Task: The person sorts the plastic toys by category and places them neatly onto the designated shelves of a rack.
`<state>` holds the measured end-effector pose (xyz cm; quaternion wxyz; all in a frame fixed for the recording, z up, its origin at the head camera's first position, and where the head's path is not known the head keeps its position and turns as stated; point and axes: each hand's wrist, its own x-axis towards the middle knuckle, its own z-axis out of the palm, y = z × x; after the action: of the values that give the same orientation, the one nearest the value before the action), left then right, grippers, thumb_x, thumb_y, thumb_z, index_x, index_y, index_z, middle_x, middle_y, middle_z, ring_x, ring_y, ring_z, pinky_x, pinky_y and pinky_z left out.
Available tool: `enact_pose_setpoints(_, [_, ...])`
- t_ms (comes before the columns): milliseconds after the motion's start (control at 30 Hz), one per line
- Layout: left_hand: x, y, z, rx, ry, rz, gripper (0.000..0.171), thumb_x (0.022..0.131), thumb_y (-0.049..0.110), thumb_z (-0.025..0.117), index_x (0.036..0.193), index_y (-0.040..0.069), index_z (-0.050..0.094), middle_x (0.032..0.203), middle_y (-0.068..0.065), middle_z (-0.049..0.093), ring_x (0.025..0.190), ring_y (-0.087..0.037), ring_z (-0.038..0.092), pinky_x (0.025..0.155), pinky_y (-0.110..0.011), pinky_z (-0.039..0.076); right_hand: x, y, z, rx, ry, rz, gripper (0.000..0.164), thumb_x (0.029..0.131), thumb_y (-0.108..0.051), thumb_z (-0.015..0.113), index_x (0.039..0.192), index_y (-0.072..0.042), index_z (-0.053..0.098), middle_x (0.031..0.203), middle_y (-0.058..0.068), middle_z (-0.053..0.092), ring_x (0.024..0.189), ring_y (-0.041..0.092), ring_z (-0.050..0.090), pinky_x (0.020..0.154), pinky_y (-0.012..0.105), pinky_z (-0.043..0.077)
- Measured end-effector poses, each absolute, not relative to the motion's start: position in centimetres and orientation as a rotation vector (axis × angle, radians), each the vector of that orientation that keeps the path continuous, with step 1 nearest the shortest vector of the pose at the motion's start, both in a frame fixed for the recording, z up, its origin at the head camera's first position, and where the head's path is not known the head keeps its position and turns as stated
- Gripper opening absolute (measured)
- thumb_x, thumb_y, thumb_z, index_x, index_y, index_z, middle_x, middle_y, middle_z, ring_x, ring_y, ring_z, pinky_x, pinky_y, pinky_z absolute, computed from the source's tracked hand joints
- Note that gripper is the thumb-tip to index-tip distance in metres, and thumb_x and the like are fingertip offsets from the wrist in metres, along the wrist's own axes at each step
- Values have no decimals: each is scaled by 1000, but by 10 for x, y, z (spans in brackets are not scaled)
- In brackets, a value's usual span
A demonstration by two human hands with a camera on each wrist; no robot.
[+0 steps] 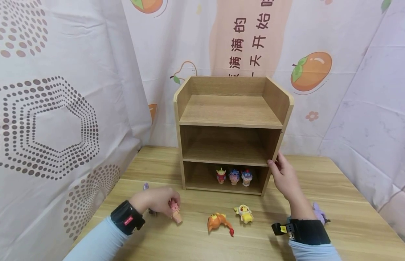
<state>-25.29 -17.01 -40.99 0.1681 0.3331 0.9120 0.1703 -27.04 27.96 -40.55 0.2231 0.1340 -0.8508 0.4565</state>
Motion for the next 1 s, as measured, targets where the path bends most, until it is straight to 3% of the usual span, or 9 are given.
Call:
enact_pose_setpoints(433, [-251,-172,-405,953,2596,593,30,71,5,82,94,18,68,83,7,59,70,-7,54,61,-25,48,-271,280,-406,384,-2354,1271,56,110,-30,46,162,-17,30,148,24,49,130,41,52,85,16,49])
enact_pose_setpoints(767, [-256,-175,-398,1066,2626,645,26,75,5,80,96,13,68,80,7,59,71,-6,55,63,-25,50,-271,280,-406,394,-2337,1280,55,110,-28,46,160,-12,32,148,25,48,130,41,51,84,8,44])
enact_pose_setpoints(1000, [-257,-179,-394,1108,2677,680,32,78,9,81,108,7,70,87,7,60,79,-13,59,67,-26,51,-271,280,-405,400,-2330,1284,54,110,-28,46,160,-11,33,148,25,48,131,40,50,86,8,43])
